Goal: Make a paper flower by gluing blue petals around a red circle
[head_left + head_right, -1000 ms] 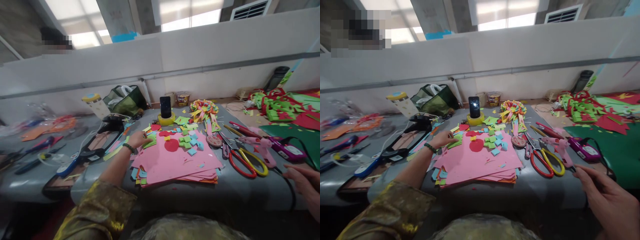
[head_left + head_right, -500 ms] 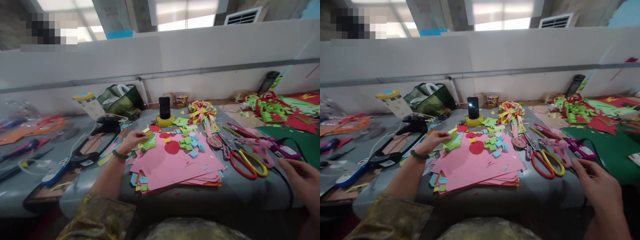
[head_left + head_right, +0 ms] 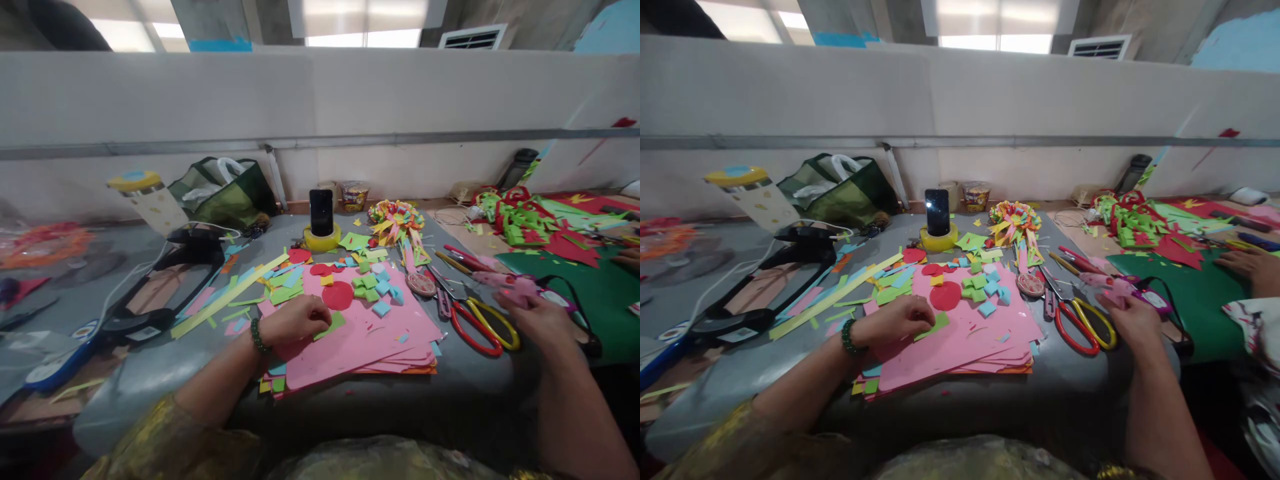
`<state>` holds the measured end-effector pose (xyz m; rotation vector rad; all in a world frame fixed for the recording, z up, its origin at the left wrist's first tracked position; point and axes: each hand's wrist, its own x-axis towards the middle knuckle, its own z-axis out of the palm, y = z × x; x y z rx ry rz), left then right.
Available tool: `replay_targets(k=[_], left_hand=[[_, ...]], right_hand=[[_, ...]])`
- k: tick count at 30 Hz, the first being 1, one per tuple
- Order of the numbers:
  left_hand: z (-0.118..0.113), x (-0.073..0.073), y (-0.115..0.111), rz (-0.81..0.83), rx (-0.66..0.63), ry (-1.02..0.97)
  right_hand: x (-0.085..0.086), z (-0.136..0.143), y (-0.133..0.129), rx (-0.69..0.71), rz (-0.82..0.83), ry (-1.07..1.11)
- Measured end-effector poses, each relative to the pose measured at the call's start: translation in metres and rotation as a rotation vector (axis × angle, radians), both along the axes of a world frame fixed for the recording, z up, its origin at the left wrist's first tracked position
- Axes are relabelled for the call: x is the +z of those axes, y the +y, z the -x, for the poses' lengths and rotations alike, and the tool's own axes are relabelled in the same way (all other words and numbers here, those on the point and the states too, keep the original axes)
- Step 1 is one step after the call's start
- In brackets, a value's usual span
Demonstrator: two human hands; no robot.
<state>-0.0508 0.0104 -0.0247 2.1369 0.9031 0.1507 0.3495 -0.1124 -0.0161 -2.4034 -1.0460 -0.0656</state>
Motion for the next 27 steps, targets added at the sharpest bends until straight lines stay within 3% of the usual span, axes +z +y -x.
replay_targets(k=[3,5,8,10,12,13,16,20,27], left_hand=[[0.003,0.0,0.001,-0.022,-0.064,-0.031],[0.003,0.001,0.001,-0.028,-0.103,-0.05],[0.002,0.003,0.001,-0.034,-0.109,-0.054],[0.001,0.004,0.0,-0.054,-0.088,-0.041],[0.001,0.004,-0.001,-0.072,-0.072,-0.03],[0.001,0.004,-0.001,-0.074,-0.069,-0.027],[0.001,0.004,-0.001,-0.077,-0.083,-0.022],[0.001,0.005,-0.001,-0.076,-0.093,-0.033],[0.0,0.004,0.0,-0.072,-0.104,-0.025]], right_hand=[[0.017,0.012,-0.015,-0.136,-0.198,0.13],[0.027,0.031,-0.023,-0.023,-0.319,0.126],[0.035,0.075,-0.023,0.388,-0.305,0.152],[0.036,0.108,-0.016,0.796,-0.114,0.307],[0.032,0.136,-0.006,1.002,0.037,0.382],[0.029,0.147,-0.001,1.042,0.103,0.386],[0.017,0.165,0.013,1.012,0.24,0.284],[0.009,0.172,0.023,0.98,0.277,0.15],[0.017,0.171,0.016,0.995,0.309,0.13]])
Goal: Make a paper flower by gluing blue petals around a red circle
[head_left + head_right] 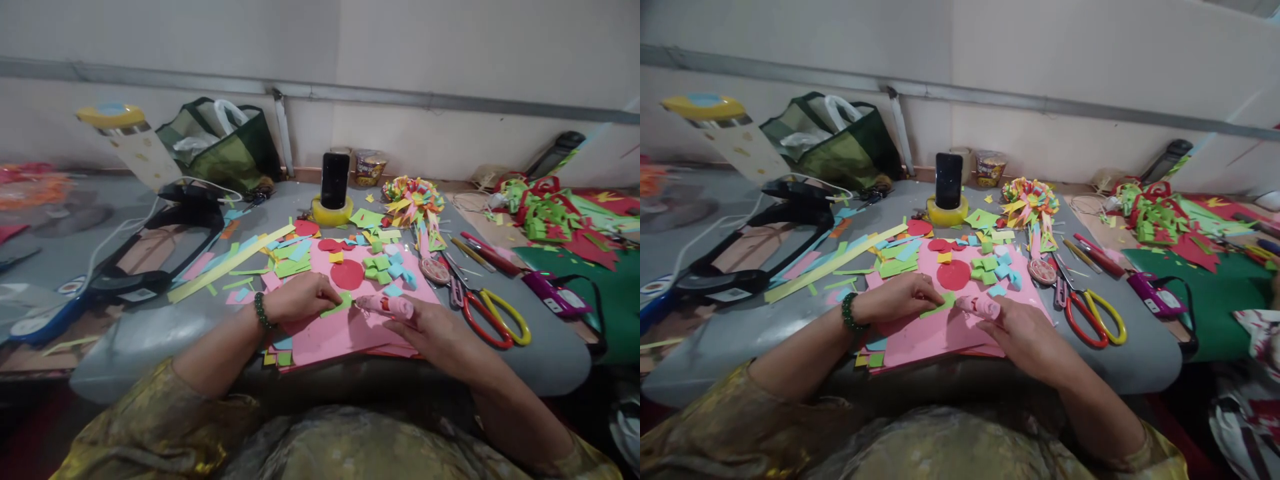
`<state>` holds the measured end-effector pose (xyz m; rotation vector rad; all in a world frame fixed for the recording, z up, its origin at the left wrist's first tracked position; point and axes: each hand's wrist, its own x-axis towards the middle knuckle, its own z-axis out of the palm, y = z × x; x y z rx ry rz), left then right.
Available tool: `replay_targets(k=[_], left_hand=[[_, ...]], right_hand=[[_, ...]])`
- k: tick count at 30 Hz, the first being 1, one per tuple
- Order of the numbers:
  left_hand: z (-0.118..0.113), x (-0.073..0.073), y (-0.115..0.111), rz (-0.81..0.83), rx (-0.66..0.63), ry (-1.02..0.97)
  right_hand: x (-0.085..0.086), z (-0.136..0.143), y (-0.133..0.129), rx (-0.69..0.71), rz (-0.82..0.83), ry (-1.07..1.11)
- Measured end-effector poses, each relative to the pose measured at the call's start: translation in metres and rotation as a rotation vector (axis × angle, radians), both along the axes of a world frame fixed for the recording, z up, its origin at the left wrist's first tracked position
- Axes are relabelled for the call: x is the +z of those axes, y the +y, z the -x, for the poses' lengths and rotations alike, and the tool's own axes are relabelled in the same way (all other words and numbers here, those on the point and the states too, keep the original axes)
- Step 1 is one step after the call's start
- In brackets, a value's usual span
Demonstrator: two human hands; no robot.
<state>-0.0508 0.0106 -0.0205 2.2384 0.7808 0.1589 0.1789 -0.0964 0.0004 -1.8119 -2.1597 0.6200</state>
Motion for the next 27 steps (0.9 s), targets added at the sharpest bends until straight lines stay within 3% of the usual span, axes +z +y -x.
replay_targets(k=[8,16,20,23,27], left_hand=[[0.0,-0.001,0.0,0.038,0.014,-0.03],[0.001,-0.003,0.0,0.087,0.072,-0.014],[0.002,-0.005,0.0,0.023,0.145,0.018],[0.005,-0.002,0.003,0.064,0.163,-0.018],[0.011,0.006,0.007,0.244,0.152,-0.083]], right_hand=[[0.005,0.005,0.009,0.026,0.009,0.013],[0.013,-0.008,-0.007,0.104,0.046,0.11],[0.022,-0.015,-0.018,0.044,-0.034,0.255],[0.025,-0.033,-0.024,-0.1,-0.23,0.381],[0.013,-0.083,-0.027,-0.636,-0.572,0.323]])
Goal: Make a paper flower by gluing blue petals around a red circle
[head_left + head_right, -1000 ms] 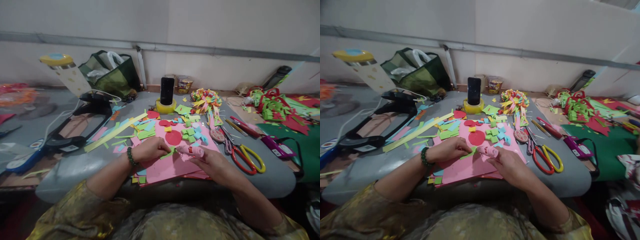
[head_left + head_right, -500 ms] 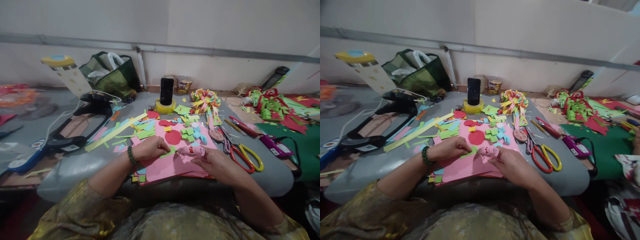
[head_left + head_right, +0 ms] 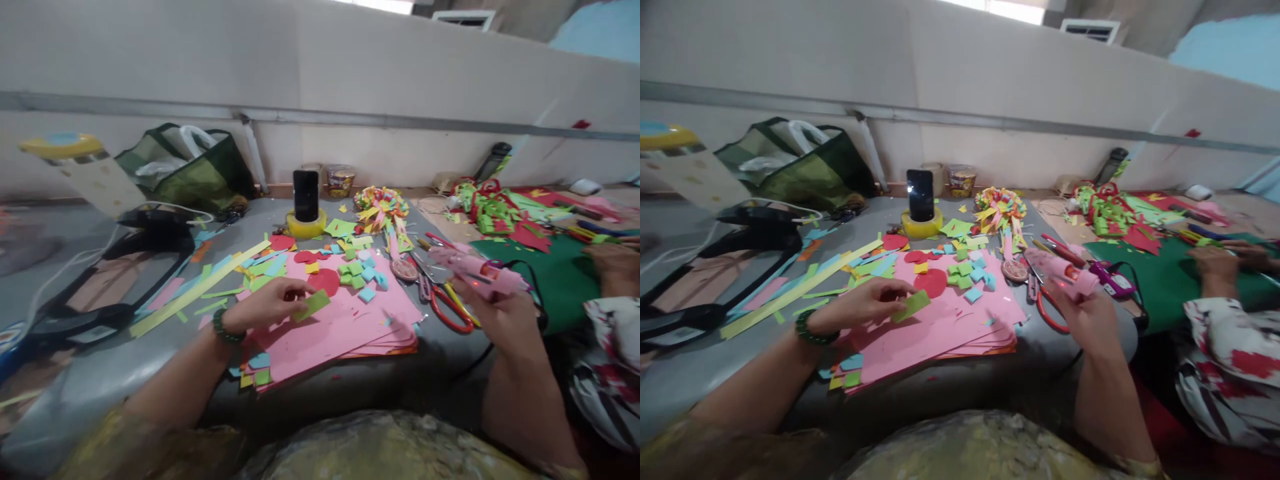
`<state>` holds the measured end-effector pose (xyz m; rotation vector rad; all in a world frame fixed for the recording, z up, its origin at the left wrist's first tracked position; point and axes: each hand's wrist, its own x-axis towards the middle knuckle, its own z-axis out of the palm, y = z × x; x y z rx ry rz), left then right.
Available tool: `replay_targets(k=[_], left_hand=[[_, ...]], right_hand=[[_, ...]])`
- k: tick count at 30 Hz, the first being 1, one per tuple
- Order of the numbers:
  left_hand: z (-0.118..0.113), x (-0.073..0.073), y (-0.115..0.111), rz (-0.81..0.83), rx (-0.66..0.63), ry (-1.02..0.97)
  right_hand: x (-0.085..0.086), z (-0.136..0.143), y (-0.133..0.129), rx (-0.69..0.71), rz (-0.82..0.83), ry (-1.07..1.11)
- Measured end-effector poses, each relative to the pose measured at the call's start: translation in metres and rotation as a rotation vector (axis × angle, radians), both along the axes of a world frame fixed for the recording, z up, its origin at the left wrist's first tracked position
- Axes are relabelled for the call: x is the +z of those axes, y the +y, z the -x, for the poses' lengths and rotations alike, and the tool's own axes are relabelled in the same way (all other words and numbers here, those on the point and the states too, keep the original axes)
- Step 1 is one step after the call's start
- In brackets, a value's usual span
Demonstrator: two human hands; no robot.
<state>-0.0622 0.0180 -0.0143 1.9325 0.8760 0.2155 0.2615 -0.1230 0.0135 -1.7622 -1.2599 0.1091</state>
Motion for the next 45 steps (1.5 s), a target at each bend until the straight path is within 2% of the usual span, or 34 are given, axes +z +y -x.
replay_targets(k=[2,5,8,11,14,16,19,22,23,25,27,28,29,31,33,36,40,43,45], left_hand=[[0.002,0.002,0.002,0.022,0.026,-0.083],[0.002,0.003,0.004,0.047,0.126,-0.188],[0.0,0.003,0.003,0.104,0.195,-0.208],[-0.002,0.004,0.002,0.181,0.251,-0.232],[-0.003,0.003,0.002,0.281,0.314,-0.272],[-0.004,0.003,0.002,0.335,0.364,-0.301],[-0.007,0.003,0.001,0.406,0.417,-0.349],[-0.013,0.004,-0.003,0.466,0.383,-0.388],[-0.015,0.003,-0.005,0.481,0.351,-0.397],[-0.02,0.002,-0.008,0.507,0.276,-0.393],[-0.023,-0.001,-0.012,0.521,0.209,-0.353],[-0.024,-0.002,-0.015,0.52,0.181,-0.327],[-0.025,-0.003,-0.017,0.515,0.156,-0.303],[-0.025,-0.004,-0.021,0.486,0.116,-0.27],[-0.024,-0.005,-0.022,0.447,0.089,-0.249],[-0.023,-0.006,-0.02,0.346,0.105,-0.257],[-0.025,-0.007,-0.022,0.188,0.16,-0.283],[-0.027,-0.008,-0.027,0.148,0.154,-0.286],[-0.028,-0.009,-0.03,0.144,0.139,-0.297]], right_hand=[[-0.008,-0.03,0.0,-0.187,0.002,0.031],[-0.02,-0.066,0.001,-0.326,0.045,0.069],[-0.032,-0.086,0.005,-0.371,0.153,0.088],[-0.047,-0.093,0.013,-0.369,0.268,0.124],[-0.056,-0.097,0.018,-0.372,0.299,0.124],[-0.053,-0.099,0.015,-0.369,0.315,0.11],[-0.036,-0.094,0.001,-0.427,0.282,-0.009],[-0.02,-0.069,-0.015,-0.552,0.042,-0.238],[-0.018,-0.054,-0.018,-0.478,-0.068,-0.271],[-0.02,-0.017,-0.016,-0.094,-0.238,-0.318],[-0.028,0.027,-0.006,0.342,-0.269,-0.379],[-0.033,0.048,0.001,0.491,-0.268,-0.401],[-0.038,0.067,0.009,0.608,-0.288,-0.42],[-0.048,0.094,0.025,0.736,-0.313,-0.412],[-0.055,0.108,0.039,0.787,-0.345,-0.337],[-0.06,0.113,0.051,0.781,-0.332,-0.148],[-0.062,0.116,0.053,0.716,-0.154,0.214],[-0.063,0.115,0.053,0.631,-0.023,0.466],[-0.061,0.112,0.054,0.626,0.069,0.576]])
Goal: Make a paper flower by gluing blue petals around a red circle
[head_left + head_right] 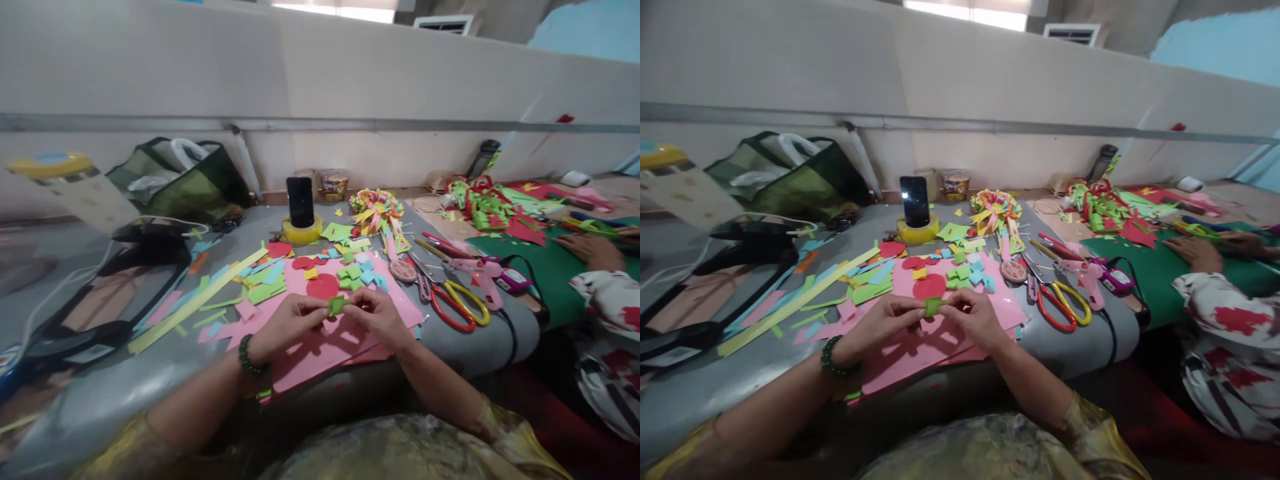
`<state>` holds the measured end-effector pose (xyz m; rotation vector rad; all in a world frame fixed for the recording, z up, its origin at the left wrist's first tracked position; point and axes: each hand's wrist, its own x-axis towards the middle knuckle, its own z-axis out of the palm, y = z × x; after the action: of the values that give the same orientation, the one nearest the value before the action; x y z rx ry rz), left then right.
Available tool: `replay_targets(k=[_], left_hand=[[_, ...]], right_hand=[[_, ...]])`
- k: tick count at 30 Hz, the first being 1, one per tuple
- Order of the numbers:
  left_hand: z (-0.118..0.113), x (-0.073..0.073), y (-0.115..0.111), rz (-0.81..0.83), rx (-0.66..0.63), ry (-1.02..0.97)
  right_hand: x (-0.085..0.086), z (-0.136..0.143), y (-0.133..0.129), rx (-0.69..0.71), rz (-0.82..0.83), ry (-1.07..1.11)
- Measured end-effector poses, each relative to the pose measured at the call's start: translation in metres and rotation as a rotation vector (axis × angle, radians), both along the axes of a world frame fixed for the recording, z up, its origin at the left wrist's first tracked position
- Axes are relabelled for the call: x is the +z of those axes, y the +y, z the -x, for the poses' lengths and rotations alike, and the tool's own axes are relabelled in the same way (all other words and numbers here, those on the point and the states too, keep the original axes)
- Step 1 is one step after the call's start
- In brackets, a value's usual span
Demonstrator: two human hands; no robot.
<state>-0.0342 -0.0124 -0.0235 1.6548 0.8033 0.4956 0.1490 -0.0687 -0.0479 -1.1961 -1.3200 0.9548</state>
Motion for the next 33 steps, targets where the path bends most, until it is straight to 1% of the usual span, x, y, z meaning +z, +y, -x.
replay_targets(k=[2,5,11,15,21,25,33], left_hand=[[-0.001,-0.0012,-0.0019,-0.009,0.0,-0.014],[-0.002,-0.0026,-0.0034,-0.005,-0.002,-0.024],[-0.0031,-0.0044,-0.0048,-0.042,-0.053,-0.007],[-0.0036,-0.0048,-0.0058,-0.072,-0.065,0.024],[-0.0044,-0.0041,-0.0067,-0.057,-0.084,0.05],[-0.0048,-0.0042,-0.0073,-0.049,-0.111,0.059],[-0.0044,-0.0052,-0.008,-0.183,-0.118,0.112]], right_hand=[[0.0021,-0.0017,0.0009,0.035,0.099,0.046],[0.0053,-0.0021,0.0014,0.051,0.208,0.084],[0.0037,-0.0023,0.0022,0.083,0.29,0.098],[0.0003,-0.0033,0.003,0.103,0.286,0.067],[0.0012,-0.0013,0.0012,0.047,0.195,0.127],[0.0014,-0.0015,-0.0003,0.099,0.191,0.145],[-0.0015,0.0,0.0006,0.09,0.192,0.077]])
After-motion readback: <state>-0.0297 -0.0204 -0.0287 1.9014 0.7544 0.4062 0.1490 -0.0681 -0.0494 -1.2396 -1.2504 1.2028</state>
